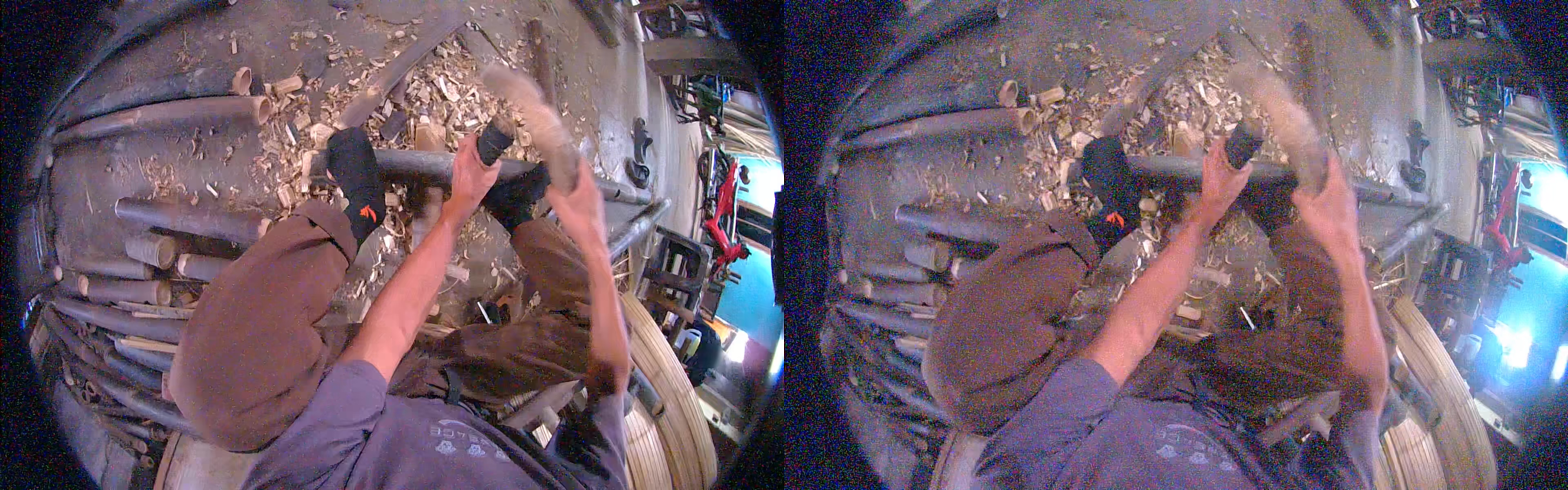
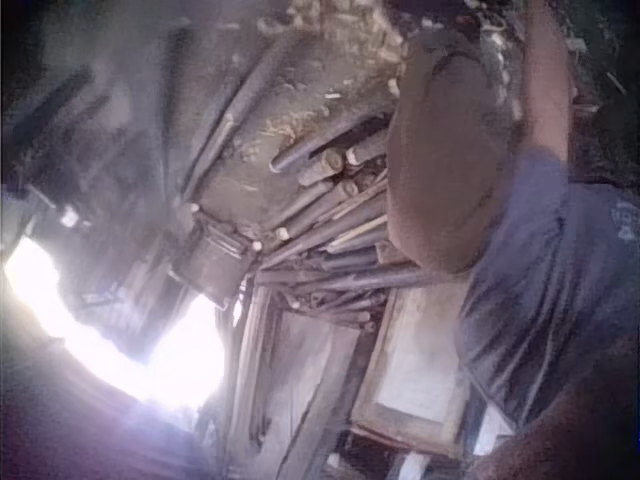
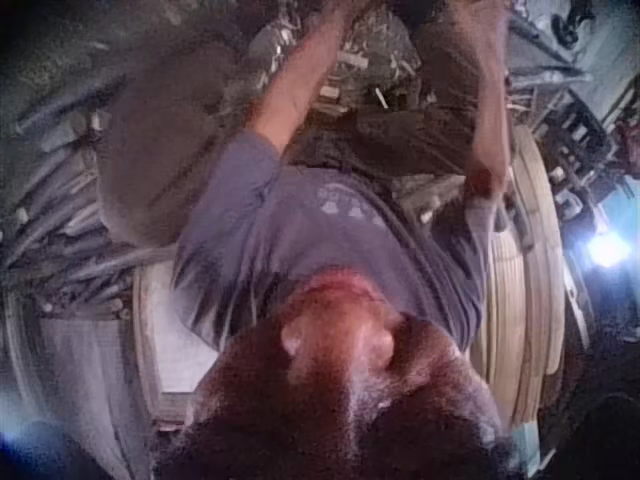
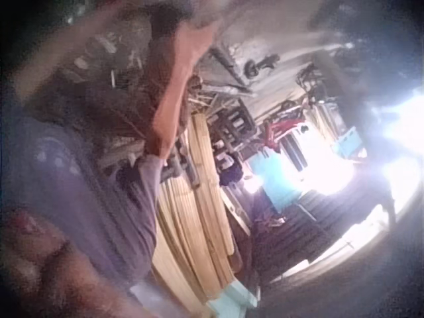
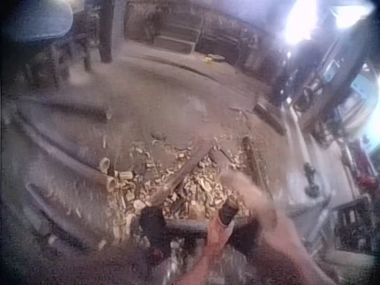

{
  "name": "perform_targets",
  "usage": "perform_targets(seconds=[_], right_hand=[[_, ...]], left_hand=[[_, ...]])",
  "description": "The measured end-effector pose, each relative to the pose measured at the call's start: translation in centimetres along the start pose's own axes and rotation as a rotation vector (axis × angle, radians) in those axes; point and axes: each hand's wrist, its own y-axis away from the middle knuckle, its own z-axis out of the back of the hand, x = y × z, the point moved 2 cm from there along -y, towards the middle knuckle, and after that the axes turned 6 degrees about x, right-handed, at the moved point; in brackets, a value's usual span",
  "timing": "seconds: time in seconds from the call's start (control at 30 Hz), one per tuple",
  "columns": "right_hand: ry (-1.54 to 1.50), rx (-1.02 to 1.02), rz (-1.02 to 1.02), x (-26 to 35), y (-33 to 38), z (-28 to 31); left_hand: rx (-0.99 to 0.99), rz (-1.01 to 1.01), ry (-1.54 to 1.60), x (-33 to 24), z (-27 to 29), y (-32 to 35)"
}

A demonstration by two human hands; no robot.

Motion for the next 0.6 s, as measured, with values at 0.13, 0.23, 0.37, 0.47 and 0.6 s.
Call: perform_targets(seconds=[0.13,0.23,0.37,0.47,0.6], right_hand=[[0.058,-0.500,0.026,-4.0,-1.8,11.5],[-0.009,-0.777,0.093,-5.9,-1.7,15.3],[0.060,-0.340,-0.041,-4.1,2.2,2.8],[-0.271,0.050,-0.117,-2.1,3.9,-3.2],[-0.380,0.012,-0.332,-3.6,7.6,0.7]], left_hand=[[0.010,-0.063,-0.025,-1.0,-0.1,1.4],[0.015,-0.032,-0.110,-1.1,0.6,1.2],[0.044,-0.011,-0.111,-1.7,-1.8,1.8],[0.017,0.041,-0.127,-1.0,-0.6,0.5],[-0.068,0.239,-0.253,-1.7,-1.4,0.1]])
